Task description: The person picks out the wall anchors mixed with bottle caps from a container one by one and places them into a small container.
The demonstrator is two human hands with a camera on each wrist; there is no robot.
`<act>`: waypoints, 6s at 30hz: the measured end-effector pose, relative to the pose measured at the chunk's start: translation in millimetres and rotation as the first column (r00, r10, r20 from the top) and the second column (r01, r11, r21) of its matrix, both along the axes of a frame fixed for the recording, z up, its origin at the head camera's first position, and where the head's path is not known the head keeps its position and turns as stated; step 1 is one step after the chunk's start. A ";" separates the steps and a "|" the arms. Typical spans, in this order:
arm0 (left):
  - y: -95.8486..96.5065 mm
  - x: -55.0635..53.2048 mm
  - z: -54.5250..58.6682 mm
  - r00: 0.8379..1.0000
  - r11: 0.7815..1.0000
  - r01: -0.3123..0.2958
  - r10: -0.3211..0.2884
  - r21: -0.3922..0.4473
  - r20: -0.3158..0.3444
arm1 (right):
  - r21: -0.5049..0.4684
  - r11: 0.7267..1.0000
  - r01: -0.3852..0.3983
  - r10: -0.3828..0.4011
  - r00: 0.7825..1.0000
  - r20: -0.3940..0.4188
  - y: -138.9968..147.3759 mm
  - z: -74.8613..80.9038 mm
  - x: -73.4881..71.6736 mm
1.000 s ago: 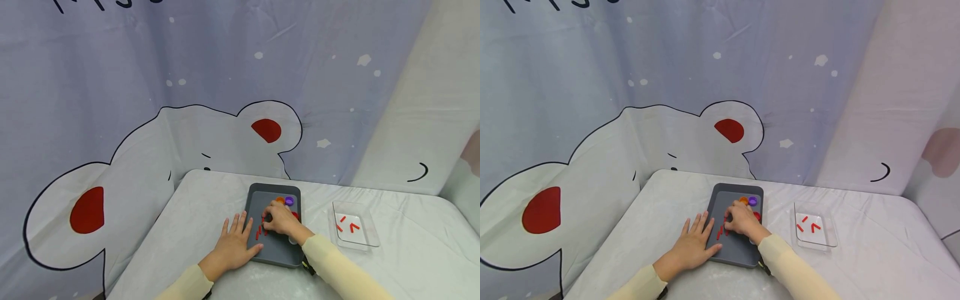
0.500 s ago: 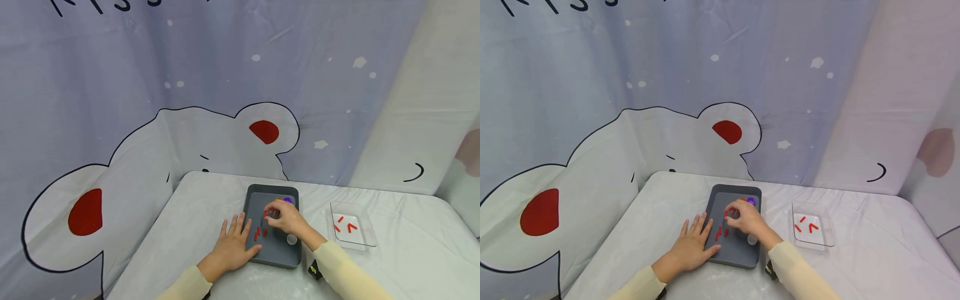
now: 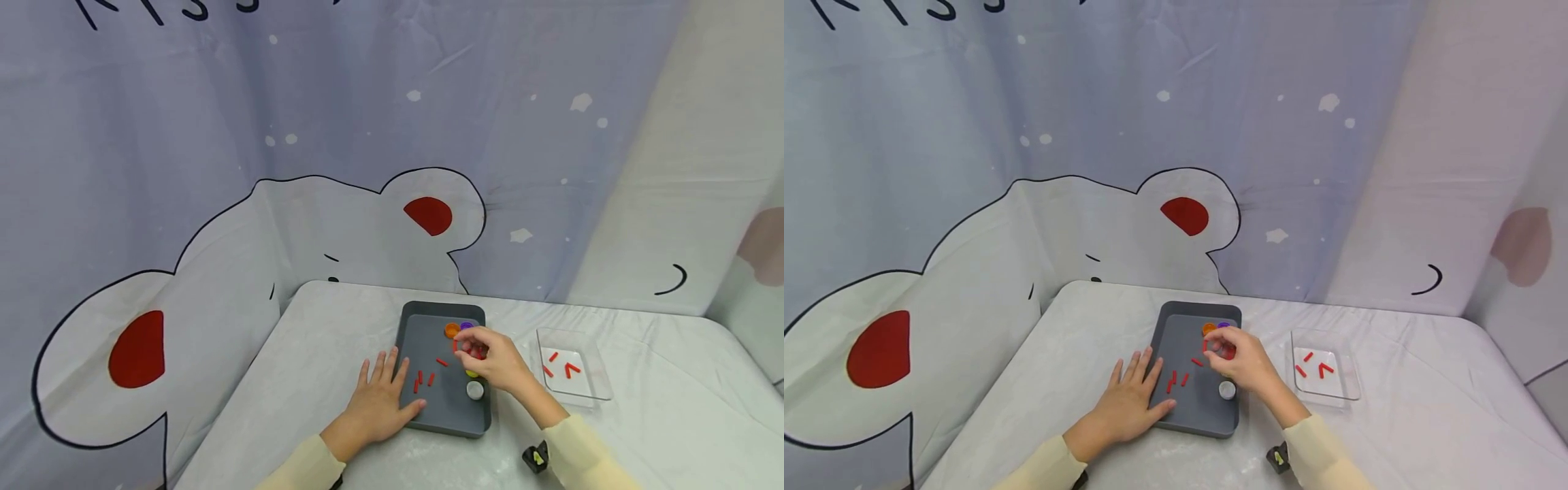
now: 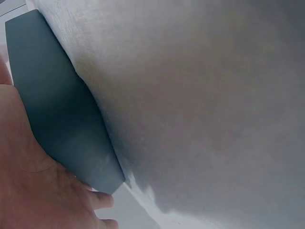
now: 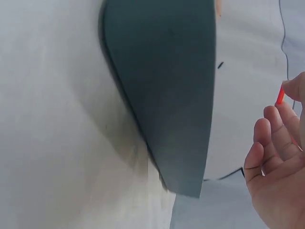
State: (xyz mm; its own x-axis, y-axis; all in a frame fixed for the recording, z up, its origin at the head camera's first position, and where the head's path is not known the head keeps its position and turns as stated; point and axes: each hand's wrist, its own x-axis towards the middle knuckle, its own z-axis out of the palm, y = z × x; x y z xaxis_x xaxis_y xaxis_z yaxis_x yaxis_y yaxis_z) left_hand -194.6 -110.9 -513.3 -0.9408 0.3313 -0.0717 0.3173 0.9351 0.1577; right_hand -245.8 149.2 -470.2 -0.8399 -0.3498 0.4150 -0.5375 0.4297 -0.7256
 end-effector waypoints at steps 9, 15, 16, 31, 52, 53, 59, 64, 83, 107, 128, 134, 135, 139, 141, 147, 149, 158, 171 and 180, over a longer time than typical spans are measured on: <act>-2.5 -0.6 -0.4 1.000 1.000 -0.005 0.005 0.019 0.000 | -0.011 0.998 0.067 -0.068 0.995 -0.077 27.4 -1.9 4.1; -2.8 -0.7 -1.4 1.000 1.000 -0.003 0.003 0.031 0.002 | -0.011 0.994 0.105 -0.106 0.988 -0.109 47.3 -3.4 8.2; -2.8 -0.7 -1.5 1.000 0.999 -0.003 0.003 0.033 0.002 | -0.014 0.994 0.109 -0.110 0.988 -0.111 50.7 -3.2 8.7; -2.7 -1.0 -4.1 1.000 1.000 0.000 0.000 0.031 -0.004 | 0.022 0.976 0.216 -0.214 0.974 -0.080 105.7 6.7 23.7; -2.1 -0.2 -3.5 1.000 1.000 0.013 -0.013 0.024 -0.007 | 0.068 0.964 0.258 -0.257 0.966 -0.026 164.9 0.5 27.5; -2.0 -0.3 -3.6 1.000 1.000 0.012 -0.012 0.022 -0.005 | 0.072 0.962 0.262 -0.261 0.965 -0.022 166.5 0.1 27.0; -1.9 -0.3 -2.7 1.000 1.000 0.008 -0.008 0.019 0.003 | 0.095 0.953 0.288 -0.287 0.958 -0.024 174.0 -1.4 23.2; -2.1 0.0 -2.2 1.000 1.000 0.010 -0.010 0.023 -0.001 | 0.091 0.956 0.277 -0.278 0.961 -0.006 171.8 -0.9 22.3; -2.3 0.3 1.9 0.999 0.999 0.028 -0.029 0.041 0.030 | 0.045 0.983 0.177 -0.177 0.984 -0.017 98.2 -5.7 14.2; -3.0 0.3 1.7 0.999 0.999 0.026 -0.027 0.038 0.027 | 0.015 0.997 0.071 -0.072 0.997 0.040 15.2 -16.4 9.2; -1.1 0.1 7.5 0.999 1.000 0.029 -0.030 0.005 0.039 | 0.185 0.983 0.016 -0.036 0.994 0.104 -25.7 -26.6 13.1; -1.6 -0.6 5.0 0.999 1.000 0.028 -0.027 -0.004 0.032 | 0.338 0.939 0.056 -0.095 0.990 0.099 -36.8 -29.5 10.3; -1.8 -0.8 4.1 0.999 1.000 0.028 -0.027 -0.007 0.032 | 0.365 0.929 0.063 -0.101 0.991 0.087 -38.5 -30.2 9.8; -2.4 -1.5 2.1 0.999 0.999 0.031 -0.031 -0.007 0.023 | 0.453 0.888 0.077 -0.107 0.993 0.041 -44.4 -30.8 8.6; -2.4 -1.9 1.4 0.999 0.999 0.032 -0.032 -0.009 0.021 | 0.494 0.865 0.088 -0.114 0.993 0.021 -46.8 -31.2 8.0; -2.1 -1.8 1.9 0.999 0.999 0.035 -0.034 -0.003 0.024 | 0.576 0.810 0.114 -0.146 0.989 0.010 -51.6 -34.6 6.6; -1.9 -1.3 2.2 0.999 0.999 0.035 -0.035 -0.002 0.024 | 0.587 0.801 0.117 -0.154 0.988 0.014 -52.4 -35.5 6.2; -1.6 0.6 5.6 0.999 1.000 0.027 -0.027 -0.005 0.038 | 0.587 0.801 0.116 -0.144 0.990 0.001 -54.1 -37.6 4.4; -0.8 0.8 5.3 0.999 1.000 0.023 -0.023 -0.011 0.036 | 0.557 0.819 0.138 -0.138 0.990 -0.042 -55.2 -39.4 5.7; -0.4 1.3 7.0 0.999 1.000 0.020 -0.020 -0.009 0.042 | 0.567 0.812 0.141 -0.141 0.989 -0.044 -56.1 -40.6 3.5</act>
